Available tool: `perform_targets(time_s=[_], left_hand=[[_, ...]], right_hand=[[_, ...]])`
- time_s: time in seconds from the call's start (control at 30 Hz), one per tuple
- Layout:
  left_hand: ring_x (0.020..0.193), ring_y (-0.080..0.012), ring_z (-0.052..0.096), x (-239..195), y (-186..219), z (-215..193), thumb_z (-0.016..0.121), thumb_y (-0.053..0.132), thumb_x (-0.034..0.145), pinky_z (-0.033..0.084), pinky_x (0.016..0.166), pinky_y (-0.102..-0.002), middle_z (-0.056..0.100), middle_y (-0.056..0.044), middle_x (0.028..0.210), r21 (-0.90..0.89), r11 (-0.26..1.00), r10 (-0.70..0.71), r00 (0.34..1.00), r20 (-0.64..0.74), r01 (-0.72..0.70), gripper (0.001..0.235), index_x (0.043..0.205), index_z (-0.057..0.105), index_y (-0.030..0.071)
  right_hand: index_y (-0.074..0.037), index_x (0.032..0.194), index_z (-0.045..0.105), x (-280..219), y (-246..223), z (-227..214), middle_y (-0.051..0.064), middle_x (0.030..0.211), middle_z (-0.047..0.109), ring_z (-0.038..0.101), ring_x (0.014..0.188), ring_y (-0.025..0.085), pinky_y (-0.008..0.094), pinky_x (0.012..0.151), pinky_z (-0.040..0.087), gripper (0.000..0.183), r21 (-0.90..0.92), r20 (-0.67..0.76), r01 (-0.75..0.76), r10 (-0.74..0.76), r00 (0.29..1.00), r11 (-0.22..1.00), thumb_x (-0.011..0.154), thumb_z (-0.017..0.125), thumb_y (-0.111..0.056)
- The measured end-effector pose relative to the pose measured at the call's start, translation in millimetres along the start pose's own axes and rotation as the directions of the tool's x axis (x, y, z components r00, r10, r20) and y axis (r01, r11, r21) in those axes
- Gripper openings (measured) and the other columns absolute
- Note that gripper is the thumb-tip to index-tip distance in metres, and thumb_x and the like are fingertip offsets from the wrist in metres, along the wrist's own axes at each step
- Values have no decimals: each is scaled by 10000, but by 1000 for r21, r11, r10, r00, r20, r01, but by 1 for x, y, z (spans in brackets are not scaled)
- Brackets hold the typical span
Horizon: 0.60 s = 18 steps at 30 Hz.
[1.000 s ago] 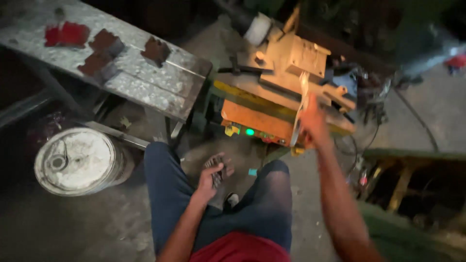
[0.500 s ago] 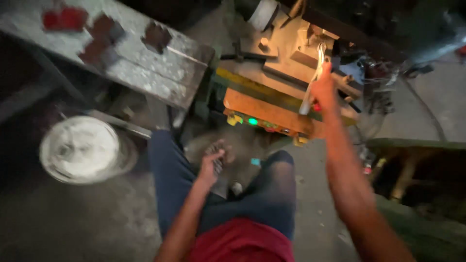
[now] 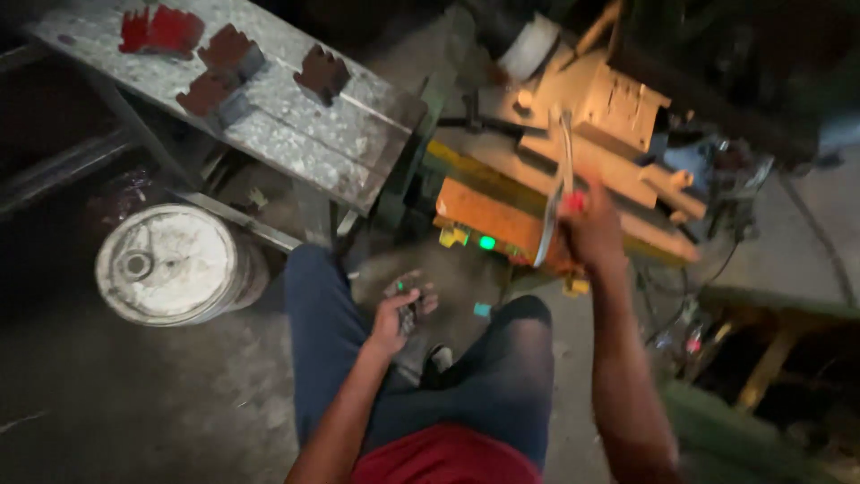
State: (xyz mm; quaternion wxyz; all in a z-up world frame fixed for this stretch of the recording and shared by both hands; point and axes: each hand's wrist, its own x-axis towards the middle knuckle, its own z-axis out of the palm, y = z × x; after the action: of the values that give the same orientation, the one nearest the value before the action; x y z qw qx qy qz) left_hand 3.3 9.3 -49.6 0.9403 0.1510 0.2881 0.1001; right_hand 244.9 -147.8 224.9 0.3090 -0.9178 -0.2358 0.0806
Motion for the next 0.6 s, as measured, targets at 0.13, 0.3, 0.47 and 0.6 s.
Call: perform_targets(time_s=[0.13,0.3,0.47,0.6], left_hand=[[934,-366,746,-4,4,19,762,87,793,634,882,-511,720,-232,1118,6,1000,-29,1000,6,29,547,1321,620,71],[866,-371,760,-5,-7,22,766,57,772,655,819,-509,732,-255,1092,-7,999,-45,999,18,45,556,1311,631,43],[848,-389,767,-5,-6,16,755,39,774,655,795,-528,733,-264,1090,5,998,-57,998,27,57,561,1321,630,50],[873,-384,761,-11,6,21,771,46,774,654,827,-520,726,-271,1087,10,1000,-27,1000,14,27,558,1314,627,31]], right_hand=[[-283,1412,600,51,-21,-3,139,1252,682,667,1104,361,475,931,554,628,2,-25,-154,154,988,988,813,774,-208],[-426,993,743,151,15,1,-96,893,709,717,894,213,317,821,549,151,-168,-48,-125,118,992,978,855,709,-374],[-54,925,676,204,-40,-17,64,729,653,731,670,114,255,631,637,131,367,182,-484,450,875,794,921,675,-185],[41,973,550,222,-52,-1,109,776,577,663,564,198,301,494,563,150,412,370,-337,182,911,847,889,667,1]])
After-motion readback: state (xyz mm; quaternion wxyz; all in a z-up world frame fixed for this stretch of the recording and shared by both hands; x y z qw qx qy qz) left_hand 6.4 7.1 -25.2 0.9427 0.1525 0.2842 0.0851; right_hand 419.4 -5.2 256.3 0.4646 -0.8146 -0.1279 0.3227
